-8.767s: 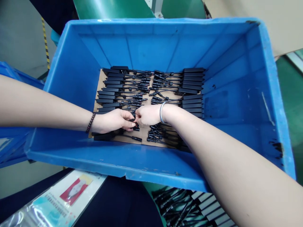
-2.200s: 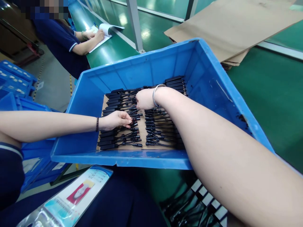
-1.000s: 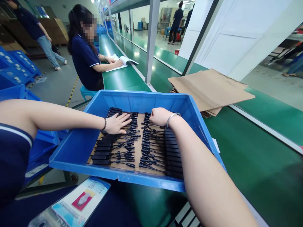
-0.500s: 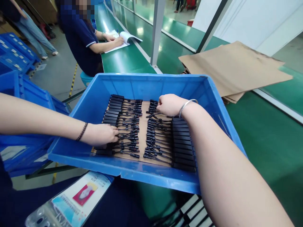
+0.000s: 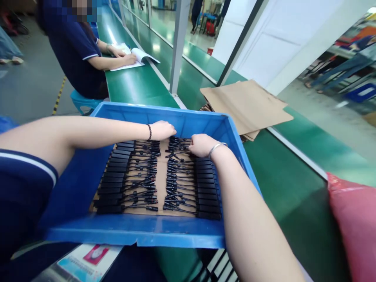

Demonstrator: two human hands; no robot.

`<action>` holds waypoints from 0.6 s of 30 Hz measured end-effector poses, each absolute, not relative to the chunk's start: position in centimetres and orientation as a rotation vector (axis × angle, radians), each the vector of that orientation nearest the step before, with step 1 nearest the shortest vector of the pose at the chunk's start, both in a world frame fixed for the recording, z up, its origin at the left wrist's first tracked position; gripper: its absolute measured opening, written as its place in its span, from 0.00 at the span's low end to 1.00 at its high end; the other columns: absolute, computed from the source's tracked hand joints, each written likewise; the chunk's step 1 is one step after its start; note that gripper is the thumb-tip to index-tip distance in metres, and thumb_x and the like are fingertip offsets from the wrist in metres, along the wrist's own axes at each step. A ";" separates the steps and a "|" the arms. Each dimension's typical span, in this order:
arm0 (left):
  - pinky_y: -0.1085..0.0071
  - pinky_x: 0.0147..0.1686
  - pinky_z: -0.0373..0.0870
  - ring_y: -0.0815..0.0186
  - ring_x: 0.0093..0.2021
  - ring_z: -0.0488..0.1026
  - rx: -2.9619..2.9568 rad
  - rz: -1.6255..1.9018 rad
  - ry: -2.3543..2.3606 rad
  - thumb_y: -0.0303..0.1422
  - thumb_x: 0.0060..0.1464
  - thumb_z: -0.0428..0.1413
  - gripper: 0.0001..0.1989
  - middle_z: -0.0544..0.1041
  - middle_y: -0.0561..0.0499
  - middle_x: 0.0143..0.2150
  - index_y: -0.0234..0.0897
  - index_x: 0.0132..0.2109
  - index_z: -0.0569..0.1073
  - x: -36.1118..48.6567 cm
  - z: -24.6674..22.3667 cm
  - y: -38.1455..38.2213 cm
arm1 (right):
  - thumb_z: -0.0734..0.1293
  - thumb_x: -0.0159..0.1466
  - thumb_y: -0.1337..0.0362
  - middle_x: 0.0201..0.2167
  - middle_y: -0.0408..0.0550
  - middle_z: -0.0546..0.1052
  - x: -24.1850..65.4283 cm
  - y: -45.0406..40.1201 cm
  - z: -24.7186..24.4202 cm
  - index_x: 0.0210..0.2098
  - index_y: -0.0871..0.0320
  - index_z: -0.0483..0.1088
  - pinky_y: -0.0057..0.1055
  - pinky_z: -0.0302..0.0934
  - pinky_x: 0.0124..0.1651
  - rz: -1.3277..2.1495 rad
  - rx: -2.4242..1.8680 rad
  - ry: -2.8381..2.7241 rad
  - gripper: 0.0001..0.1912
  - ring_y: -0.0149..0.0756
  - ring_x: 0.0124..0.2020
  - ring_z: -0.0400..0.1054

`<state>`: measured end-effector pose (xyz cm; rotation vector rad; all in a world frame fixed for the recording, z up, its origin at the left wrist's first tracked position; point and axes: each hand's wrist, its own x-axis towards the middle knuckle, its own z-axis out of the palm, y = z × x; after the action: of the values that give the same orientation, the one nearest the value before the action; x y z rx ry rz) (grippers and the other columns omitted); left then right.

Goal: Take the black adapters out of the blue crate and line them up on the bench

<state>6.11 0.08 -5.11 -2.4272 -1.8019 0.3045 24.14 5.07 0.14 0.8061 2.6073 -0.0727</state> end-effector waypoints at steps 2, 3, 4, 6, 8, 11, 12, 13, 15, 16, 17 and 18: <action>0.66 0.33 0.67 0.57 0.36 0.74 -2.411 0.279 -1.869 0.24 0.54 0.45 0.13 0.75 0.39 0.36 0.32 0.36 0.74 6.3 -6.6 0.5 | 0.58 0.56 0.65 0.35 0.55 0.76 24.2 5.3 -0.1 0.34 0.62 0.70 0.28 0.58 0.35 -0.091 0.807 2.596 0.12 0.41 0.37 0.70; 0.66 0.33 0.67 0.56 0.37 0.74 -2.412 0.264 -1.903 0.23 0.54 0.44 0.13 0.75 0.39 0.36 0.32 0.36 0.74 6.5 -7.2 0.5 | 0.58 0.56 0.65 0.35 0.55 0.76 24.2 5.4 -0.3 0.33 0.62 0.70 0.29 0.58 0.35 -0.104 0.804 2.591 0.12 0.41 0.37 0.70; 0.65 0.34 0.67 0.56 0.37 0.74 -2.416 0.247 -1.938 0.23 0.54 0.44 0.14 0.75 0.38 0.36 0.31 0.37 0.74 6.7 -7.6 0.4 | 0.58 0.56 0.64 0.35 0.55 0.76 24.2 5.4 -0.4 0.33 0.62 0.70 0.29 0.58 0.35 -0.117 0.802 2.588 0.12 0.42 0.37 0.70; 0.65 0.35 0.67 0.56 0.38 0.73 -2.434 0.204 -1.988 0.25 0.54 0.45 0.14 0.74 0.38 0.38 0.31 0.38 0.75 6.9 -8.0 0.1 | 0.58 0.56 0.64 0.36 0.56 0.76 24.2 5.5 -0.5 0.34 0.62 0.70 0.29 0.58 0.35 -0.135 0.804 2.590 0.12 0.42 0.37 0.70; 0.65 0.35 0.68 0.55 0.39 0.73 -2.461 0.183 -2.016 0.28 0.54 0.47 0.12 0.73 0.38 0.39 0.31 0.39 0.75 7.0 -8.0 0.1 | 0.58 0.56 0.64 0.36 0.56 0.76 24.2 5.5 -0.6 0.34 0.62 0.70 0.28 0.58 0.34 -0.145 0.818 2.594 0.12 0.41 0.37 0.70; 0.66 0.35 0.68 0.55 0.38 0.73 -2.498 0.197 -2.035 0.30 0.51 0.49 0.12 0.72 0.37 0.40 0.31 0.39 0.75 7.0 -7.8 0.2 | 0.58 0.56 0.65 0.35 0.55 0.76 24.3 5.5 -0.5 0.33 0.62 0.70 0.28 0.57 0.34 -0.162 0.816 2.589 0.11 0.40 0.36 0.70; 0.66 0.35 0.68 0.55 0.38 0.73 -2.509 0.208 -2.043 0.30 0.51 0.50 0.12 0.73 0.37 0.40 0.31 0.39 0.75 7.0 -7.8 0.3 | 0.58 0.56 0.65 0.35 0.55 0.76 24.3 5.6 -0.5 0.32 0.62 0.70 0.27 0.57 0.33 -0.166 0.813 2.589 0.11 0.40 0.36 0.70; 0.65 0.35 0.68 0.55 0.38 0.73 -2.519 0.217 -2.053 0.29 0.50 0.50 0.12 0.73 0.37 0.40 0.31 0.39 0.75 7.0 -7.8 0.4 | 0.58 0.55 0.65 0.35 0.55 0.76 24.4 5.6 -0.5 0.32 0.61 0.70 0.27 0.57 0.33 -0.170 0.810 2.590 0.10 0.40 0.35 0.70; 0.64 0.36 0.68 0.54 0.38 0.73 -2.536 0.236 -2.078 0.27 0.49 0.50 0.13 0.74 0.36 0.38 0.30 0.41 0.74 6.9 -7.8 0.4 | 0.59 0.55 0.66 0.35 0.54 0.76 24.5 5.8 -0.6 0.32 0.61 0.70 0.27 0.57 0.33 -0.182 0.808 2.594 0.10 0.40 0.35 0.69; 0.64 0.36 0.68 0.53 0.38 0.73 -2.544 0.248 -2.087 0.26 0.48 0.50 0.13 0.74 0.36 0.38 0.30 0.41 0.74 6.8 -7.8 0.5 | 0.59 0.55 0.66 0.35 0.54 0.76 24.5 5.9 -0.6 0.32 0.61 0.69 0.27 0.57 0.33 -0.189 0.809 2.595 0.10 0.39 0.35 0.69; 0.64 0.35 0.68 0.53 0.37 0.73 -2.551 0.259 -2.092 0.26 0.48 0.50 0.13 0.75 0.36 0.38 0.30 0.41 0.74 6.7 -7.7 0.5 | 0.59 0.55 0.66 0.35 0.54 0.76 24.6 5.9 -0.7 0.32 0.61 0.69 0.26 0.56 0.32 -0.195 0.813 2.593 0.10 0.39 0.35 0.69; 0.64 0.35 0.68 0.54 0.37 0.74 -2.556 0.268 -2.091 0.25 0.47 0.50 0.13 0.75 0.36 0.37 0.30 0.41 0.74 6.6 -7.5 0.6 | 0.59 0.55 0.66 0.35 0.54 0.76 24.6 6.0 -0.8 0.33 0.61 0.69 0.26 0.56 0.32 -0.200 0.819 2.588 0.10 0.39 0.35 0.69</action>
<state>6.62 0.56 -7.48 -2.5560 -2.0909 0.2679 24.61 6.02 -0.79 0.8190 2.5880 -0.1999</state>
